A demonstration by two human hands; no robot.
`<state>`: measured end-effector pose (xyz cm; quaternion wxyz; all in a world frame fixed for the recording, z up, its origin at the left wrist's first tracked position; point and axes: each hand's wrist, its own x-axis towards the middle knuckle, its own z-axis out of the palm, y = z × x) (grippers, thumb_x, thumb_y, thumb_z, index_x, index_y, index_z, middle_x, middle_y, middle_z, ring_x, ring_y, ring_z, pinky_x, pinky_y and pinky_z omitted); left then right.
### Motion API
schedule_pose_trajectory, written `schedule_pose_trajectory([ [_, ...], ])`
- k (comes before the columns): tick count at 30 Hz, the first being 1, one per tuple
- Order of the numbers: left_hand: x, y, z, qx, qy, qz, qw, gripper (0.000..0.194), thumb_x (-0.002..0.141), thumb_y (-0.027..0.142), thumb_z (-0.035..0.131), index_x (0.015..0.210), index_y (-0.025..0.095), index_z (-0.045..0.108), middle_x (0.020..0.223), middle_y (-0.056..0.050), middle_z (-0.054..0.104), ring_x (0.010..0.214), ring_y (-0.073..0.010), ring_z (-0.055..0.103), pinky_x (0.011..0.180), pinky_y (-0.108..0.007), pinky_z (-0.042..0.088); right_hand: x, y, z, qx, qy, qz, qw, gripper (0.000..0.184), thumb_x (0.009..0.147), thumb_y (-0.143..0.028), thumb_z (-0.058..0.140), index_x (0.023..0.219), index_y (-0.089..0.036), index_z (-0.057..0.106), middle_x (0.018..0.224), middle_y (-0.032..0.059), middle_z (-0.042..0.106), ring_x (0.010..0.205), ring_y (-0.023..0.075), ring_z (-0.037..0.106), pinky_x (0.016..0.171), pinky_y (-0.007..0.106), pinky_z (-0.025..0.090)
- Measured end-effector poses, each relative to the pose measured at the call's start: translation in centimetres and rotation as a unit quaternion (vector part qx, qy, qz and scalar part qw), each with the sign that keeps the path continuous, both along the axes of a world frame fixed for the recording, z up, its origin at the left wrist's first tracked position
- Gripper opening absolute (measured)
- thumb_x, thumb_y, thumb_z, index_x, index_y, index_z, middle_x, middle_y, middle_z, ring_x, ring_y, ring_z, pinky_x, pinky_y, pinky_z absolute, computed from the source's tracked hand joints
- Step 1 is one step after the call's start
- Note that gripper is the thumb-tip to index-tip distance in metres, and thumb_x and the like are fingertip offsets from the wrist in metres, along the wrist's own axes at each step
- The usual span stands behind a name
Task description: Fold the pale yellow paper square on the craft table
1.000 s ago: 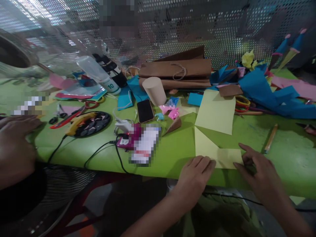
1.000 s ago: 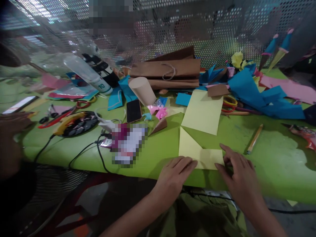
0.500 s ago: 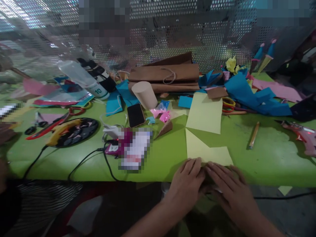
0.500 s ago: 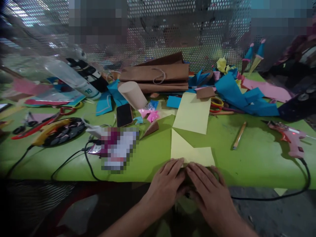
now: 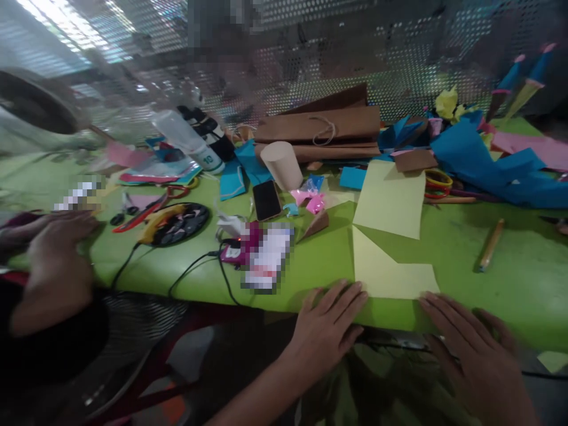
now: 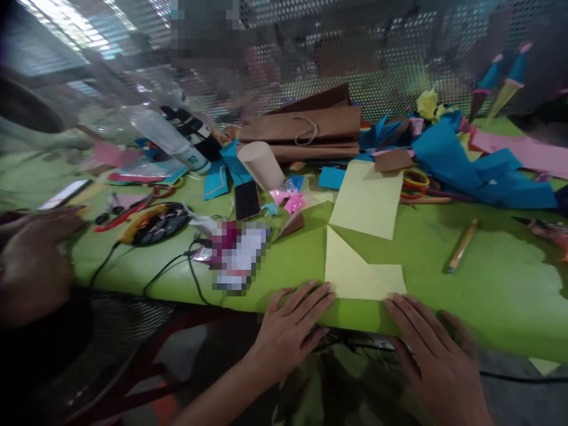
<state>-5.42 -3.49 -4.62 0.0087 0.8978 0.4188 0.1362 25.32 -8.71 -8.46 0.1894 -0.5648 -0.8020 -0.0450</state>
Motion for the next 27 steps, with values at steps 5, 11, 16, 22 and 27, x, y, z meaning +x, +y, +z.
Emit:
schedule_pose_trajectory([
  [5,-1.4,-0.3,0.3,0.015,-0.027,0.026,0.999,0.045,0.105,0.04,0.053,0.146,0.023,0.057,0.152,-0.003,0.061,0.142,-0.0229,0.05,0.115,-0.04,0.027,0.1,0.1,-0.6,0.012,-0.003,-0.006,1.0,0.063,0.102,-0.032,0.054,0.162,-0.034,0.037,0.153,0.0011,0.061,0.128,0.032,0.066,0.112,0.053,0.035],
  [11,-0.9,1.3,2.7,-0.03,-0.115,0.075,0.99,0.047,0.098,0.041,0.059,0.14,0.019,0.059,0.147,-0.011,0.063,0.139,-0.0283,0.053,0.114,-0.044,0.033,-0.1,0.2,-1.1,0.03,0.018,0.004,0.999,0.061,0.103,-0.031,0.053,0.162,-0.034,0.038,0.151,0.0034,0.062,0.129,0.0316,0.064,0.111,0.055,0.034],
  [16,3.4,5.4,3.8,-0.141,-0.106,-0.026,0.984,0.075,0.092,0.041,0.071,0.156,0.019,0.041,0.158,-0.012,0.052,0.144,-0.0295,0.046,0.119,-0.046,0.034,-0.1,1.0,-0.8,0.062,0.007,0.034,0.997,0.064,0.099,-0.024,0.058,0.16,-0.029,0.041,0.148,0.0045,0.065,0.131,0.027,0.062,0.111,0.049,0.034],
  [22,7.0,8.3,3.4,-0.226,-0.047,0.013,0.973,0.077,0.083,0.031,0.079,0.152,0.02,0.048,0.142,-0.013,0.063,0.131,-0.0348,0.055,0.112,-0.05,0.039,0.1,1.7,0.1,0.056,0.003,0.071,0.996,0.062,0.091,-0.016,0.06,0.152,-0.025,0.05,0.151,0.0031,0.063,0.138,0.0209,0.055,0.116,0.039,0.032],
  [27,7.1,8.2,4.1,-0.273,-0.048,0.01,0.961,0.045,0.083,0.022,0.074,0.127,0.023,0.064,0.128,-0.007,0.07,0.122,-0.0284,0.06,0.104,-0.041,0.042,2.3,2.6,1.1,0.052,0.091,0.03,0.994,0.055,0.095,-0.02,0.057,0.149,-0.028,0.051,0.145,0.0066,0.065,0.131,0.0219,0.06,0.108,0.038,0.047],
])
